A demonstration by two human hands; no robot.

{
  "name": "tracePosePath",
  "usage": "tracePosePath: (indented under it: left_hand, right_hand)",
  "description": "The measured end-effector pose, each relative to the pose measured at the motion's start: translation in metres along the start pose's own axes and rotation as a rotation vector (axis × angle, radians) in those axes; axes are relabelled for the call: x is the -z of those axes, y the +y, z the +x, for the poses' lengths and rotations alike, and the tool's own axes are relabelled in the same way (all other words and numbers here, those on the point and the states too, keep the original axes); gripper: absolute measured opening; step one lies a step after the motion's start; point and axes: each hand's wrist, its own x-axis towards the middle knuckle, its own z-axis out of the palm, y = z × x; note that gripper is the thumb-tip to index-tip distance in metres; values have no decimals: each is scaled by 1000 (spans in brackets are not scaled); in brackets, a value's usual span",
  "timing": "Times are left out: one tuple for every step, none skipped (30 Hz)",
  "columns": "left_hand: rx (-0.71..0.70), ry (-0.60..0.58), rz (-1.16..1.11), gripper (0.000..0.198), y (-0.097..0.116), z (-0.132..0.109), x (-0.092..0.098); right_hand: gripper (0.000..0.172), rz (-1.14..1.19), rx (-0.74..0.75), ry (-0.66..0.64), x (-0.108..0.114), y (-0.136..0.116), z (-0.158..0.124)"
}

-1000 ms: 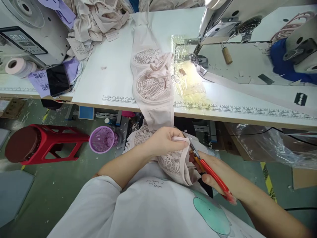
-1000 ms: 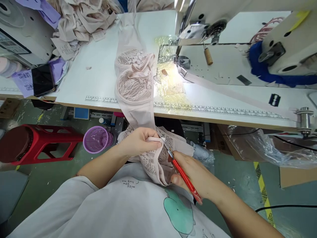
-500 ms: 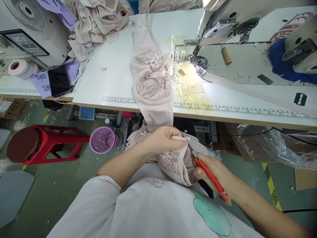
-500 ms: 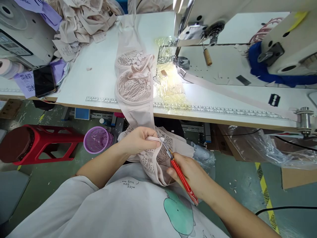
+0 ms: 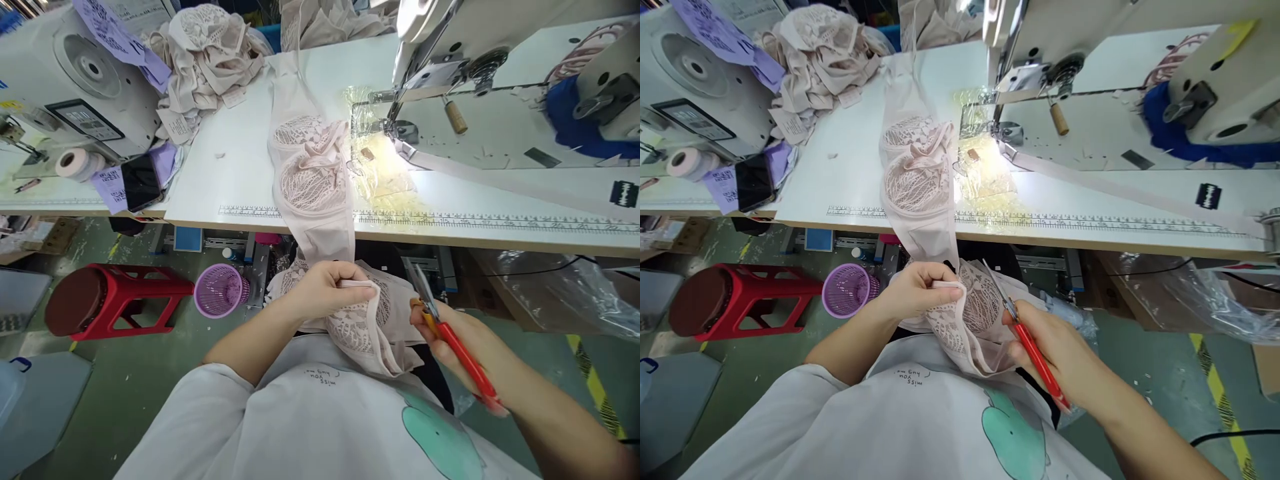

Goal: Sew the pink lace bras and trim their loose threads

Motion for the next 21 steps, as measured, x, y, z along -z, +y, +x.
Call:
tracePosePath:
  left_hand:
    - [-8,-5,-28,35,-1,-1,2]
    - [-13,-6,-54,38,-2,-2,4]
    - [-11,-4,-74,39,-3,-3,5]
    - [-7,1,-86,41,-4,-4,7]
    - [-2,9,-89,42,-4,-5,9]
    - [1,19,-86,42,-4,-6,10]
    - [-1,31,-78,43,-4,-6,11]
    - [-3,43,-67,43,-3,-7,12]
    - [-3,55,-58,44,-2,-8,13]
    - [-2,65,-51,45,-1,-9,13]
    - [2,73,-43,46,1,-10,13]
    - [10,80,-36,47,3,-10,13]
    - [19,87,-29,48,5,-11,13]
    - [27,97,-22,49,6,-12,12]
    - [32,111,-13,50,7,-12,11]
    - [36,127,-3,51,8,-13,11]
    - [38,142,7,52,9,-13,11]
    - [39,153,16,53,9,-13,11]
    - [34,159,24,53,9,-13,11]
    - [20,159,31,54,9,-13,11]
    - [0,153,40,54,9,-13,12]
  right_hand:
    - [57,-21,33,-27,3,0,1]
    - [54,-46,64,-57,6,0,1]
    - [52,-84,90,-84,8,-1,3]
    - [51,-125,111,-101,9,-1,4]
    - [50,-156,127,-106,10,-2,5]
    - [49,-175,137,-104,10,-3,6]
    - [49,-185,140,-102,10,-3,7]
    - [49,-189,139,-105,10,-4,7]
    - [50,-193,133,-105,9,-4,7]
    - [51,-197,120,-101,9,-4,7]
    - [53,-203,104,-94,8,-3,7]
    - [54,-207,86,-81,8,-2,6]
    - [54,-206,72,-64,7,0,4]
    - [53,-198,64,-45,5,1,3]
    - [51,-182,65,-30,4,2,1]
    - [48,-161,79,-19,2,2,-1]
    - [46,-138,104,-11,0,1,-2]
    - [44,-118,136,-10,-1,-1,-2]
    - [44,-107,160,-11,-2,-3,-2]
    - [44,-109,171,-14,-3,-5,0]
    - [46,-121,169,-17,-2,-7,2]
